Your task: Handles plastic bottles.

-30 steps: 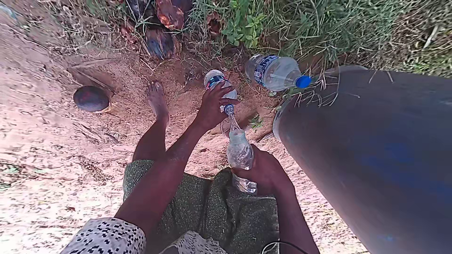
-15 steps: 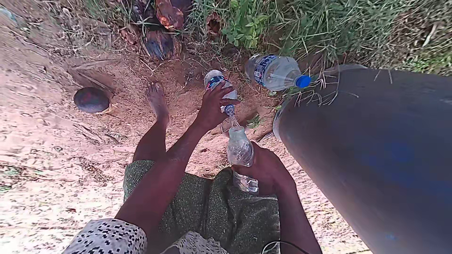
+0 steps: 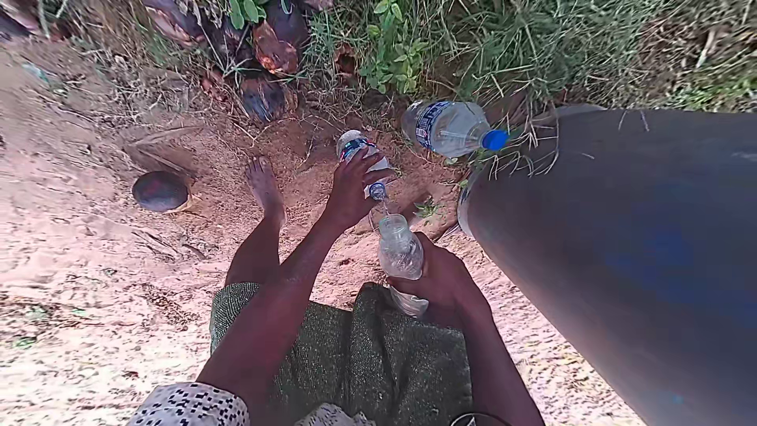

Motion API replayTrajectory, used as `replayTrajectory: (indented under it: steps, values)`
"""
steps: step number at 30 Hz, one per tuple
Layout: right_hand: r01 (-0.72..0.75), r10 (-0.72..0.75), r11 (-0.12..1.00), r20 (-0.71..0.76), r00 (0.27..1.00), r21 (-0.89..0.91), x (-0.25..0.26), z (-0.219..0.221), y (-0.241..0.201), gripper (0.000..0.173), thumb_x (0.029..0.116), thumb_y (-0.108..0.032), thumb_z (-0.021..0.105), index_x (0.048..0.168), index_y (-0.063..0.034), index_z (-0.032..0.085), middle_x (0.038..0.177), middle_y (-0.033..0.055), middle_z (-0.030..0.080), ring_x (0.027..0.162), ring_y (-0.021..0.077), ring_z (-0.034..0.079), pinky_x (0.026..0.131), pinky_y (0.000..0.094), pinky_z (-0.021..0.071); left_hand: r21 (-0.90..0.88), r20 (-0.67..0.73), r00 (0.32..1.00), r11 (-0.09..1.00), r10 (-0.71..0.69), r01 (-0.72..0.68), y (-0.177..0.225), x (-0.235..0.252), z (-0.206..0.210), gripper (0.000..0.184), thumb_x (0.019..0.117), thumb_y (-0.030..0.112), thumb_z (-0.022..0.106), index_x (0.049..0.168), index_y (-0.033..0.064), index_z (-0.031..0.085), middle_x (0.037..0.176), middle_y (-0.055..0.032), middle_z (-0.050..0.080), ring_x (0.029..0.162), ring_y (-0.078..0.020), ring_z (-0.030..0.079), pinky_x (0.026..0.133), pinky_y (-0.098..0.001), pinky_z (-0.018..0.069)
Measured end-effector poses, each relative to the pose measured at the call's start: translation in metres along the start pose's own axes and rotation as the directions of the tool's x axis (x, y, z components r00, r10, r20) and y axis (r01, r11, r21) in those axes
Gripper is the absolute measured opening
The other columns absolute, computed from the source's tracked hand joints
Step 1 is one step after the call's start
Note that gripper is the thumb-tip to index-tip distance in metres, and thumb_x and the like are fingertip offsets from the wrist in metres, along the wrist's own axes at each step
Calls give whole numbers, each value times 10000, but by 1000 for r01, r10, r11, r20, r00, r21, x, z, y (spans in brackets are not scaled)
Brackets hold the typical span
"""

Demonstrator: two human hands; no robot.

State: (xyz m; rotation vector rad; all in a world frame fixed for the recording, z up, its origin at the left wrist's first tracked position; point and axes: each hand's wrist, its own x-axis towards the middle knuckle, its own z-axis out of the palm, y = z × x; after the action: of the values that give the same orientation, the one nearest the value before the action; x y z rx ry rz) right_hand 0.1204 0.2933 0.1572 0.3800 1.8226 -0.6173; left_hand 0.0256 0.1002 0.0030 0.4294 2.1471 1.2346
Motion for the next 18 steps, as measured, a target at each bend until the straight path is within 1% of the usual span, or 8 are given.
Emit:
replayTrajectory:
  steps: [4,6,8,10,11,14,16,18]
  values:
    - [132,-92,978,-231,968,164,-10,7,16,974,628,-731,801,1400,-210,518,1134,-16,718,1059,132,692,880,490,589,101,32,999,995,-28,25,0,4,0,516,922,328,721,1424,302,606,1626,-39,399,1557,-284,237,1226,-627,188]
    - [202,-102,940,-336,936,275,-21,7,21,934,641,-662,849,1384,-191,535,1166,-31,709,1091,82,674,933,423,589,110,37,999,994,-29,25,-1,0,-3,447,940,338,701,1380,289,639,1636,-49,377,1561,-297,214,1227,-622,179]
    - [310,-115,875,-462,879,372,-36,3,26,927,653,-584,894,1388,-143,540,1207,-15,703,1124,58,663,974,360,586,100,45,999,995,-10,5,-3,-1,-5,372,959,357,673,1315,250,677,1629,-9,389,1563,-282,201,1242,-617,159]
    - [436,-128,788,-577,807,435,-61,-7,33,942,657,-480,936,1411,-93,525,1258,15,692,1169,61,649,1016,331,573,78,51,999,997,11,-15,-5,1,-6,387,969,439,629,1282,222,694,1601,-12,435,1546,-287,251,1238,-611,182]
    - [491,-120,734,-623,773,469,-80,-12,34,947,655,-434,948,1412,-67,515,1265,28,689,1179,64,645,1031,319,562,56,41,999,998,31,-33,-5,-1,-11,421,971,470,615,1269,186,701,1576,-49,470,1532,-303,288,1245,-593,187]
    - [678,-58,538,-780,623,502,-158,-38,47,918,671,-300,956,1387,36,489,1261,53,689,1206,71,637,1078,286,531,-91,-33,997,993,76,-79,10,-6,-28,499,948,402,647,1247,3,670,1492,-202,525,1471,-342,394,1264,-489,226]
    - [760,13,478,-869,495,440,-226,-49,58,821,704,-270,943,1355,-10,516,1251,-4,698,1198,55,641,1077,284,537,-109,-50,998,993,45,-51,27,-25,-46,558,937,408,667,1287,-26,636,1477,-210,536,1455,-328,419,1262,-451,250]
    - [773,74,538,-933,354,336,-300,-61,72,706,765,-331,906,1339,-112,558,1241,-84,699,1183,21,641,1053,268,548,-82,-46,998,996,31,-35,59,-46,-68,561,947,400,649,1315,-23,618,1499,-218,508,1461,-317,411,1247,-433,286]
